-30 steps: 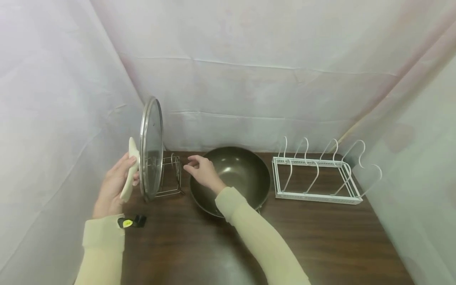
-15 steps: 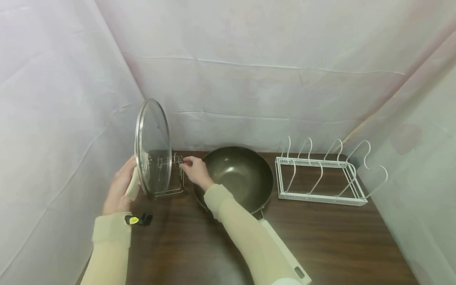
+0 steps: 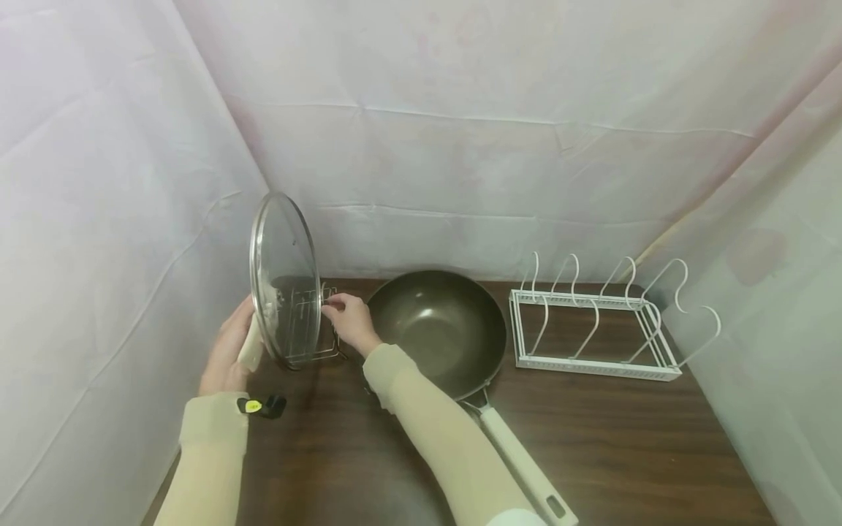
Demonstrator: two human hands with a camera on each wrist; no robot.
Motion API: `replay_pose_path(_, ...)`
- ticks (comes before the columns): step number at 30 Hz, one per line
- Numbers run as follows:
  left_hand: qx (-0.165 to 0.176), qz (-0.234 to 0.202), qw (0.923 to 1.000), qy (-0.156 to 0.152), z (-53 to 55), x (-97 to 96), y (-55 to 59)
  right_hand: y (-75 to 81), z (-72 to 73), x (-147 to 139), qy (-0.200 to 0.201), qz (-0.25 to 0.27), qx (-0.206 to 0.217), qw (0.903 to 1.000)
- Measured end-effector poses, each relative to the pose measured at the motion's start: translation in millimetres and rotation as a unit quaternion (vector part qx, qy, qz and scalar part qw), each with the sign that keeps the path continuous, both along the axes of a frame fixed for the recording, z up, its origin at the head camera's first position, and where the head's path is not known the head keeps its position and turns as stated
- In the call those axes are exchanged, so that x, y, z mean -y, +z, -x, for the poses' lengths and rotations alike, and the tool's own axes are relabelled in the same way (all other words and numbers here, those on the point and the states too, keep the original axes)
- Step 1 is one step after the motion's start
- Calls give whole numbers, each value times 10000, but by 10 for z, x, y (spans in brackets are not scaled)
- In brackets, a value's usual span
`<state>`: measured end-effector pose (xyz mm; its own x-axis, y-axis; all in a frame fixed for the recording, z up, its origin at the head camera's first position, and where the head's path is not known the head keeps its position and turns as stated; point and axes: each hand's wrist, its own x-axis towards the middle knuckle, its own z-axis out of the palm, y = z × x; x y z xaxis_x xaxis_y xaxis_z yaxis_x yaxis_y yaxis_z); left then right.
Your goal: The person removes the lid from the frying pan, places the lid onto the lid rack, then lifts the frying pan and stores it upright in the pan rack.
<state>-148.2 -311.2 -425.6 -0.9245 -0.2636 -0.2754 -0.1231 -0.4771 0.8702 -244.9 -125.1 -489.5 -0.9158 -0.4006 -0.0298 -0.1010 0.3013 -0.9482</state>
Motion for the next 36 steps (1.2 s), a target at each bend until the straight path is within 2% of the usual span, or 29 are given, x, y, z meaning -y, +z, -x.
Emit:
replay_pose_path(7,32,116,9998,-133,15,21,-67,-90,11,28,-165,216,-42,9996)
replay_pose_path(13,27,-8,9997,-223,32,25,-119,-156,-19,64,-110,147,-522,9985)
replay_pose_path(20,135,-23,9998,-121,41,40,-183,-208,-37,113,-285,12,-894,9956)
replay_pose_path(28,293,302,9991,-15,70,53,-202,-212,-35,131,-413,-207,-988,9940)
replay_pose_path(36,448,435,9980,38,119,76,-230,-208,-28,133,-434,-306,-1003,9935)
